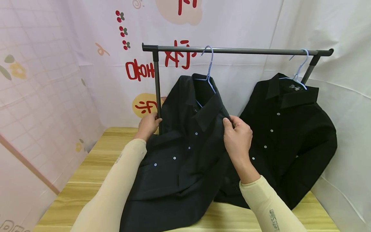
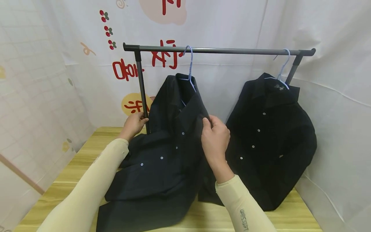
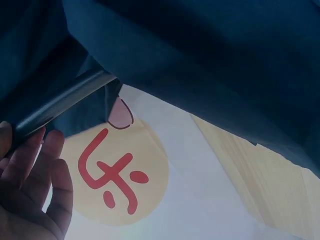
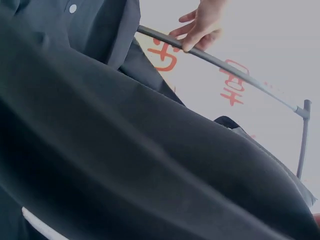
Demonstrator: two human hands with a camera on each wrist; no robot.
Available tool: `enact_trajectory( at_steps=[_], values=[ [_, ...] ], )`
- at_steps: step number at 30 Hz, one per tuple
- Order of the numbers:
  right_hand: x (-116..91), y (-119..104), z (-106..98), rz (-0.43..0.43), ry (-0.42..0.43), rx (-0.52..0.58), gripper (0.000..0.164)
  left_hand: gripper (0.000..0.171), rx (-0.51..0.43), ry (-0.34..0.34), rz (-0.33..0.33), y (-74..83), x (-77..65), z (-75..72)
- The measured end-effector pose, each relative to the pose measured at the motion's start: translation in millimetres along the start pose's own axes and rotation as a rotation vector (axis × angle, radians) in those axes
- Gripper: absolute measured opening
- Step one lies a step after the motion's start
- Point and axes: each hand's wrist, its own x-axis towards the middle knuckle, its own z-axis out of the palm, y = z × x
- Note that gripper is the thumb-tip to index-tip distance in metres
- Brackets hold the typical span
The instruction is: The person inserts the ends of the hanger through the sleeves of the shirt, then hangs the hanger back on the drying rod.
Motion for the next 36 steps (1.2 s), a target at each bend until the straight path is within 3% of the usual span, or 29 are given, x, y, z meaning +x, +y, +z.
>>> enact_trajectory(
  at_steps=[16,28,36],
  values=[
    [16,-47,32,-0.117,-0.084,0.004,0.022,0.021,0.031,0.015,0.005,-3.2,-0.1,1.1],
    [16,-61,66,-0.128,-0.157,-0.040,0.020,0.020,0.061,0.033,0.004,-3.6,2.3,1.2],
    [4,-53,80,-0.127,-0.315,-0.110,0.021,0.020,0.066,0.034,0.025,0.4,-1.2,-1.5]
  ],
)
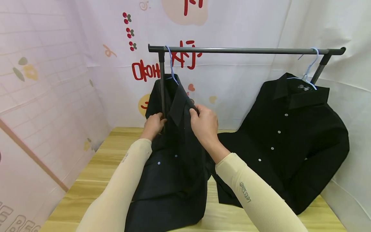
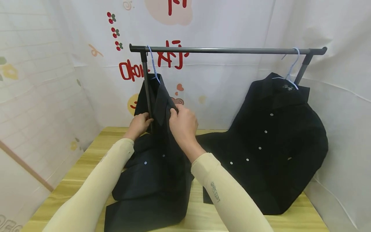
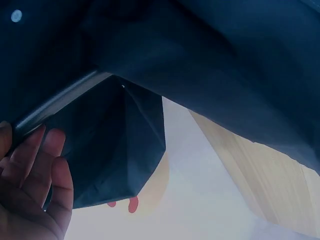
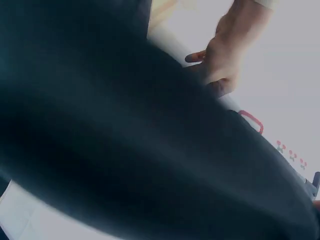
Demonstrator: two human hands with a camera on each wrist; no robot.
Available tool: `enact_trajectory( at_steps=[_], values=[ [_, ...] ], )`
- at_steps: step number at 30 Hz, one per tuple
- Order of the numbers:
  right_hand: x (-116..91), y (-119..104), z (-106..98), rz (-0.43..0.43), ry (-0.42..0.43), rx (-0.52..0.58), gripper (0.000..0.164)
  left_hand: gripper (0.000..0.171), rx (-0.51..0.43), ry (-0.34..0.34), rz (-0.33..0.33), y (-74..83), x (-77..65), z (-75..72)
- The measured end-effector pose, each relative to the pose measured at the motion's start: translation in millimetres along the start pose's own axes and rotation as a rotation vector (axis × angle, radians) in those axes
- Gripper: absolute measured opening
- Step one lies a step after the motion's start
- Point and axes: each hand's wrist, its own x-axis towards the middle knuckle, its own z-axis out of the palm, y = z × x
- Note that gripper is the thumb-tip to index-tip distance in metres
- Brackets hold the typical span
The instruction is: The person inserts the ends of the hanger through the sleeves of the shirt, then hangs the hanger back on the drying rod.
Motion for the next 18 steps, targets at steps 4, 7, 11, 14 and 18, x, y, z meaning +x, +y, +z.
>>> enact_trajectory(
  at_steps=[4,7,11,14,18],
  values=[
    [-2,7,-2,-0.042,-0.081,0.010,0.028,0.020,-0.011,0.010,0.002,0.7,-0.5,0.1],
    [-5,14,-7,-0.054,-0.114,0.050,0.044,0.020,-0.012,0.016,0.008,0.3,-0.3,1.3],
    [-10,26,-19,-0.009,-0.081,0.101,0.061,0.019,-0.023,0.015,0.018,-0.1,0.1,3.1],
    [-13,40,-28,0.053,-0.056,0.112,0.069,0.020,-0.026,0.013,0.018,-0.6,0.0,4.2],
    [-15,64,-40,0.115,-0.033,0.066,0.075,0.020,-0.021,0.021,0.009,-1.3,-1.2,4.4]
  ],
)
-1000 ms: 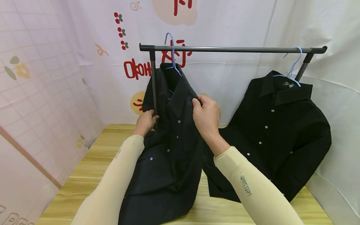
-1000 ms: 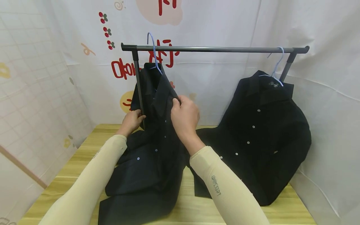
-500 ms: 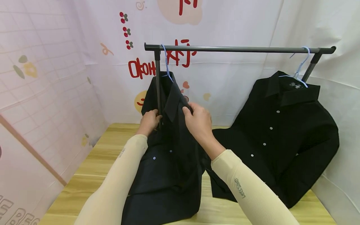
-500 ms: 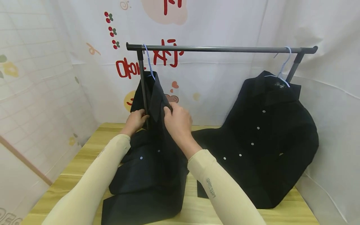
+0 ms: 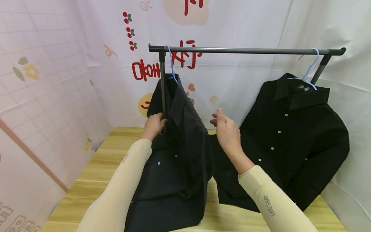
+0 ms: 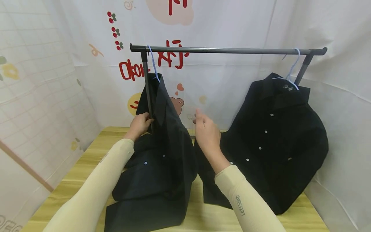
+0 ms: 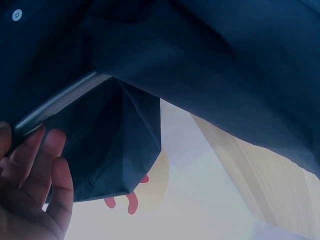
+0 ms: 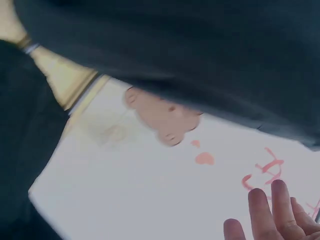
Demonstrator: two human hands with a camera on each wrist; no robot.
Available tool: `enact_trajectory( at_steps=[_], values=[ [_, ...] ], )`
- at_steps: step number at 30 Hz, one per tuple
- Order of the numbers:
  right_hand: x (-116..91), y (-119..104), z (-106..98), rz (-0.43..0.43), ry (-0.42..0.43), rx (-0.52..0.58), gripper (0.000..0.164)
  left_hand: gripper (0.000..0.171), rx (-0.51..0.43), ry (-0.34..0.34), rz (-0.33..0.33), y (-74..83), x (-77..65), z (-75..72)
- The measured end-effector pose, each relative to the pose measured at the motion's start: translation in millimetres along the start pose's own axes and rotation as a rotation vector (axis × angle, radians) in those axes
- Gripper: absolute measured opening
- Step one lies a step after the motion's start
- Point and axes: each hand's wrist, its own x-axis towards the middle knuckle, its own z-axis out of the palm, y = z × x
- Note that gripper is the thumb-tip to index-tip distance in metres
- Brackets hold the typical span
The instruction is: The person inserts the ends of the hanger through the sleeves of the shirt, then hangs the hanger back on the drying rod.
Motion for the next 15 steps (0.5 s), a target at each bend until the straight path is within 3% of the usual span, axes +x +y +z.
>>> enact_trajectory(
  at_steps=[5,9,12,15],
  values=[
    [1,38,-23,0.000,0.064,-0.108,0.073,0.019,0.023,0.004,0.002,0.0,-0.9,-1.1],
    [-5,72,-43,-0.002,0.126,-0.212,0.066,0.023,0.100,-0.025,0.021,-8.0,-8.5,1.2],
    [-12,101,-56,0.000,0.156,-0.310,0.060,0.035,0.180,-0.049,0.074,-21.4,-22.8,7.3],
    [-21,130,-63,-0.026,0.145,-0.395,0.054,0.044,0.283,-0.049,0.142,-38.6,-49.4,12.4]
  ],
)
